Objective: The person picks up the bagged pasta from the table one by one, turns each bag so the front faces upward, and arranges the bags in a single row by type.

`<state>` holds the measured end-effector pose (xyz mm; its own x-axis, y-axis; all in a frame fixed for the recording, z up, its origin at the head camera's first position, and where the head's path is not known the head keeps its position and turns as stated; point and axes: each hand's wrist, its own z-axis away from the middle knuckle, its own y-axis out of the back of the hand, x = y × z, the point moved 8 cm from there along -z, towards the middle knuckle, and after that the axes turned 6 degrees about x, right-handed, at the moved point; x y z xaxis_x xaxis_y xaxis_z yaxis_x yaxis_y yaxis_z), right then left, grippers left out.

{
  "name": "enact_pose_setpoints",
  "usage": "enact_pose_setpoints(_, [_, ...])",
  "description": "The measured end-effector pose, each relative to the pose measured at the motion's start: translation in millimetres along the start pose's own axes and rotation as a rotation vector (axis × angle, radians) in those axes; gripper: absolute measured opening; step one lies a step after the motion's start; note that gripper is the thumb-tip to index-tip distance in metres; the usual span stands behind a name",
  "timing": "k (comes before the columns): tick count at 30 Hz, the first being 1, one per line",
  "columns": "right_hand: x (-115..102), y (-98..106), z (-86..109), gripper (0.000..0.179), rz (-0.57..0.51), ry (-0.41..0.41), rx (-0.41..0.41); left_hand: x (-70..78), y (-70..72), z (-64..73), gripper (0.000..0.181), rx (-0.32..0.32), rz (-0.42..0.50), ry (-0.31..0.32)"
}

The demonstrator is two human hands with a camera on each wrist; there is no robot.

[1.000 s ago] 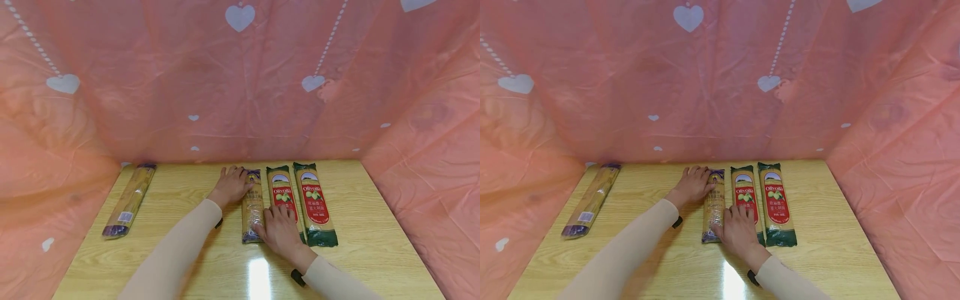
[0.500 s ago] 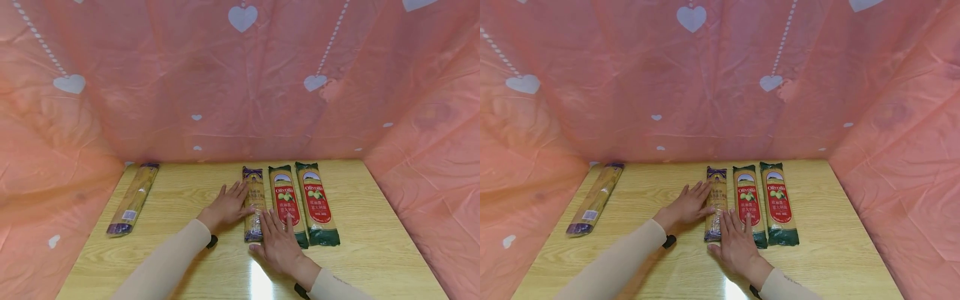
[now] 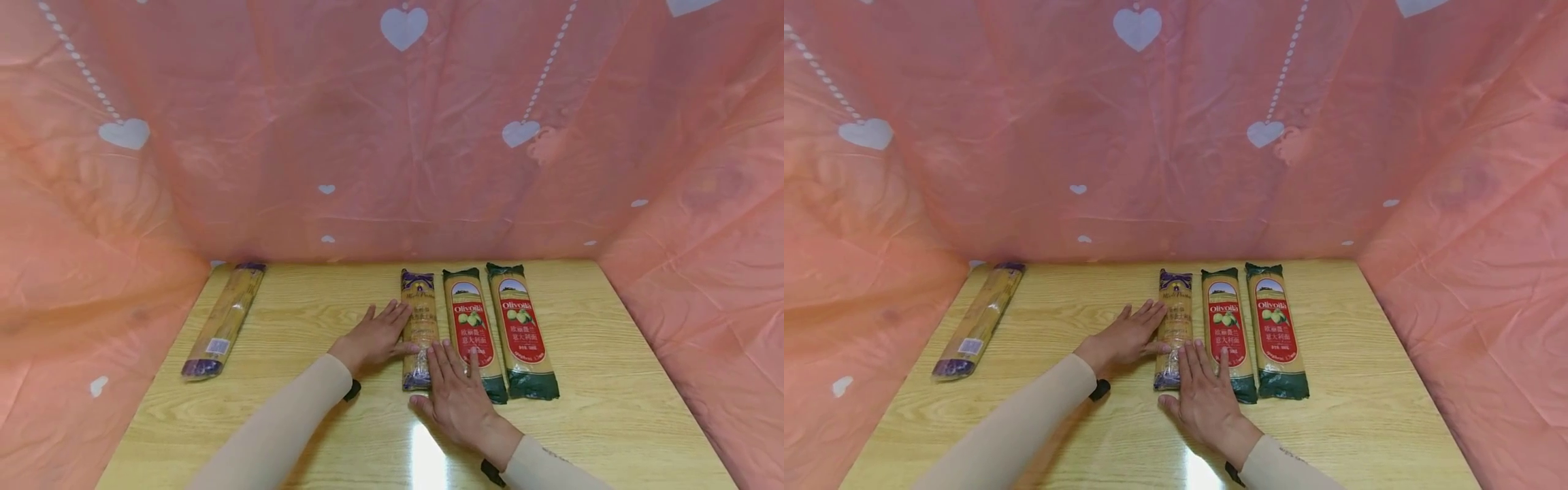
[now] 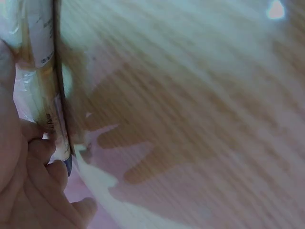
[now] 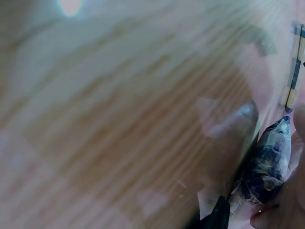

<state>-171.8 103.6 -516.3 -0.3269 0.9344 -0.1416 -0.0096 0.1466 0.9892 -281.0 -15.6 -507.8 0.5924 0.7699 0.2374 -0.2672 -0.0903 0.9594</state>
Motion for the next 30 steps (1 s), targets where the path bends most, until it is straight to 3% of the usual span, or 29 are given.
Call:
enact_pose_setpoints(6, [1.2, 3.5, 0.4, 0.088, 0.011, -0.009, 0.048, 3.8, -0.6, -4.0, 0.090, -0.036, 0.057, 0.013])
enact_pose_setpoints(10, [-0.1, 5.2, 1.9, 0.087, 0.018, -0.005, 0.080, 6.2, -3.1, -3.4, 0.090, -0.043, 0.046, 0.010])
enact_pose_setpoints(24, [-2.8, 8.1, 3.0, 0.083, 0.023, 0.007, 0.097, 4.6, -3.7, -0.5, 0.092, -0.033, 0.015, 0.048])
enact_pose_setpoints(30, [-2.5, 9.8, 3.3, 0.080, 0.015, 0.008, 0.101, 3.5, 1.6, 5.0, 0.090, 0.010, 0.048, 0.061])
